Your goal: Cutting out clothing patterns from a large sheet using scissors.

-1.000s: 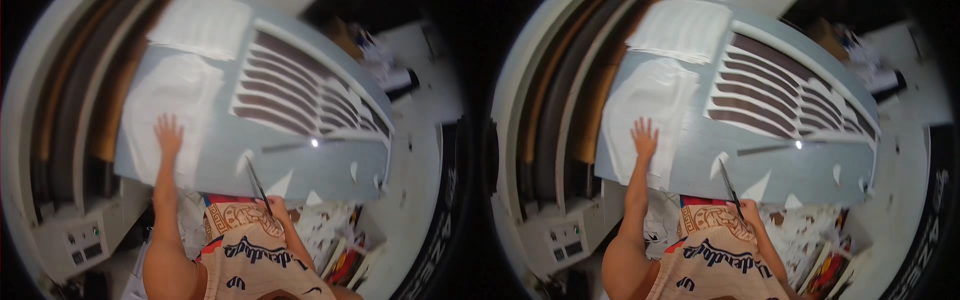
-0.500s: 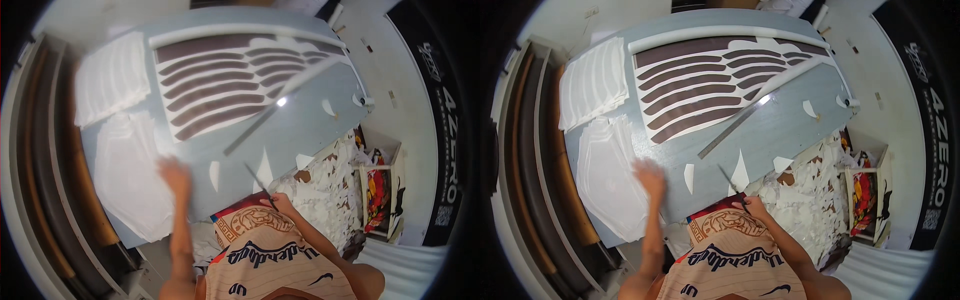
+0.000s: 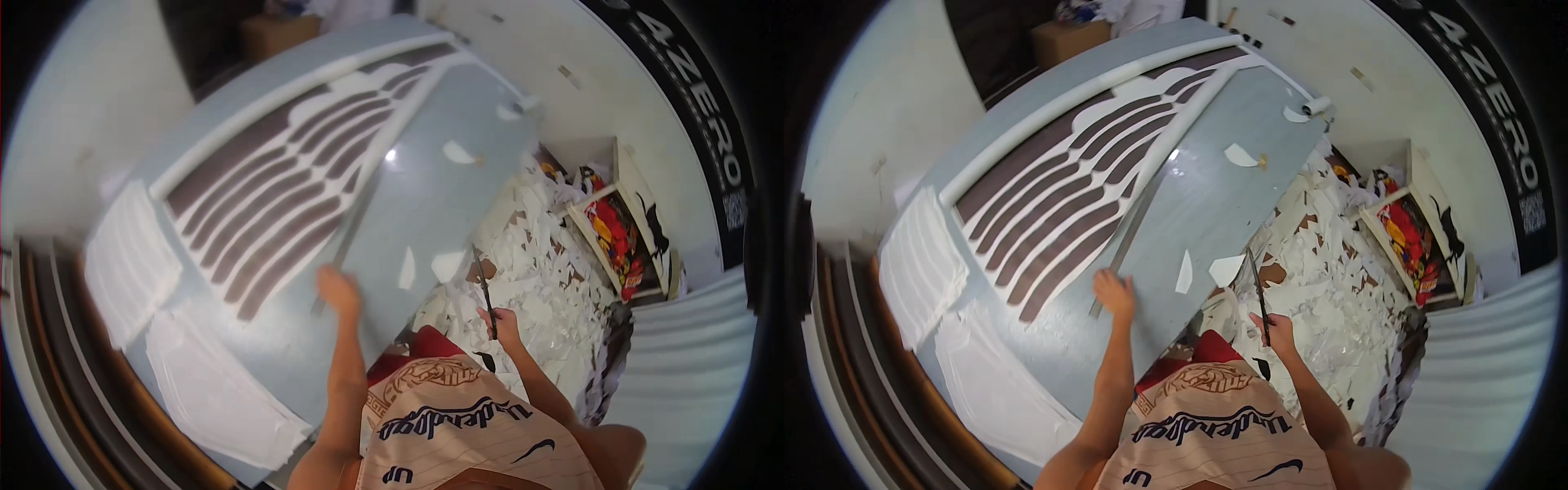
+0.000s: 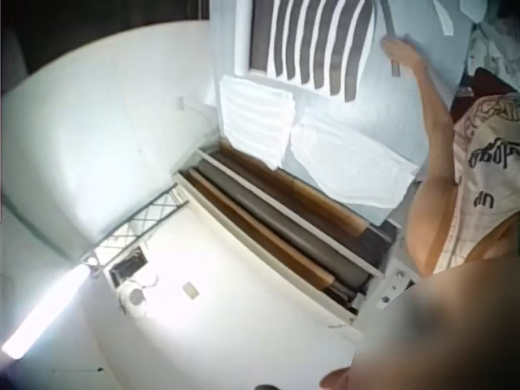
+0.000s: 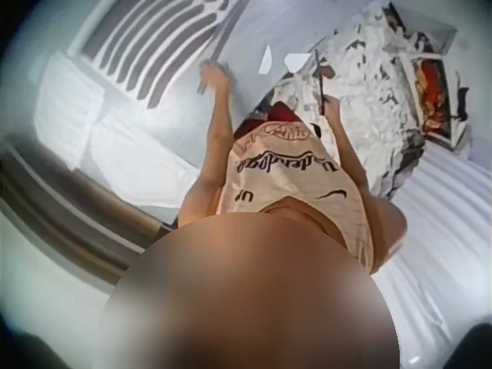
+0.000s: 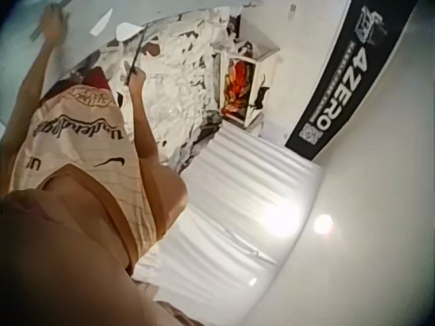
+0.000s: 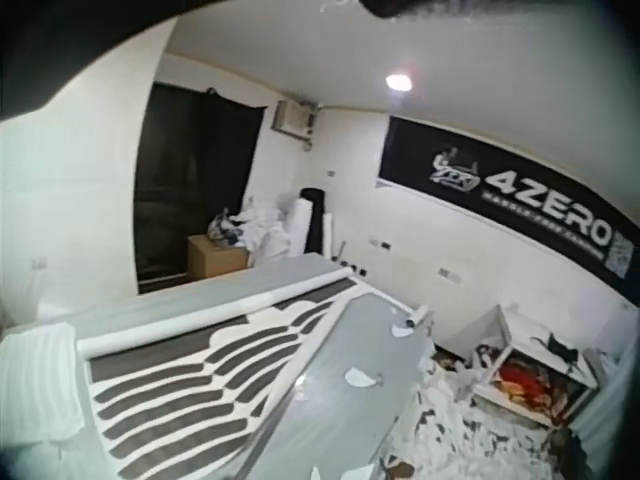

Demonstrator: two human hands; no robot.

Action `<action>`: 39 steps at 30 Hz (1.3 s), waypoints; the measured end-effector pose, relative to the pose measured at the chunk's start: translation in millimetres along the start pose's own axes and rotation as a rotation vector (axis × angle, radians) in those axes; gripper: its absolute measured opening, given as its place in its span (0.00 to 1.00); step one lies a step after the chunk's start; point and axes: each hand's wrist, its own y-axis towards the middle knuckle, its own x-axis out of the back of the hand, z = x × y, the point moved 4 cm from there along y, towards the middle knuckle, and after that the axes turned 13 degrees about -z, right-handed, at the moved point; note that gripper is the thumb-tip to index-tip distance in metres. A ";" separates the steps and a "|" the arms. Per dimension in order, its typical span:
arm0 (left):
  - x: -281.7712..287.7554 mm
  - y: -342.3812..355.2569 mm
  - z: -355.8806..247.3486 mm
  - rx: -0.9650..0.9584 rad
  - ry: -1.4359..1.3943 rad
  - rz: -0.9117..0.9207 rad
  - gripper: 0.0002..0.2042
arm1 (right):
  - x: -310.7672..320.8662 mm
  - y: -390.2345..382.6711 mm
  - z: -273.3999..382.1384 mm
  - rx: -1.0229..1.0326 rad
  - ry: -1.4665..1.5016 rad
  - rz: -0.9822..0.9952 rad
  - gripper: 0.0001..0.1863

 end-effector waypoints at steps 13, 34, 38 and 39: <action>-56.1 -35.5 -33.9 0.403 -0.239 0.382 0.11 | -2.6 282.8 14.0 -0.001 0.159 0.147 0.28; -221.5 -47.0 -346.1 -0.196 -0.575 0.528 0.11 | 146.9 447.7 42.3 -0.094 0.204 -0.057 0.26; -247.4 -36.3 -411.3 -0.338 -0.686 0.718 0.12 | 177.3 562.4 52.2 0.029 0.141 -0.208 0.26; -256.1 -29.2 -429.8 -0.358 -0.739 0.778 0.11 | 182.8 600.6 57.9 0.125 0.134 -0.203 0.21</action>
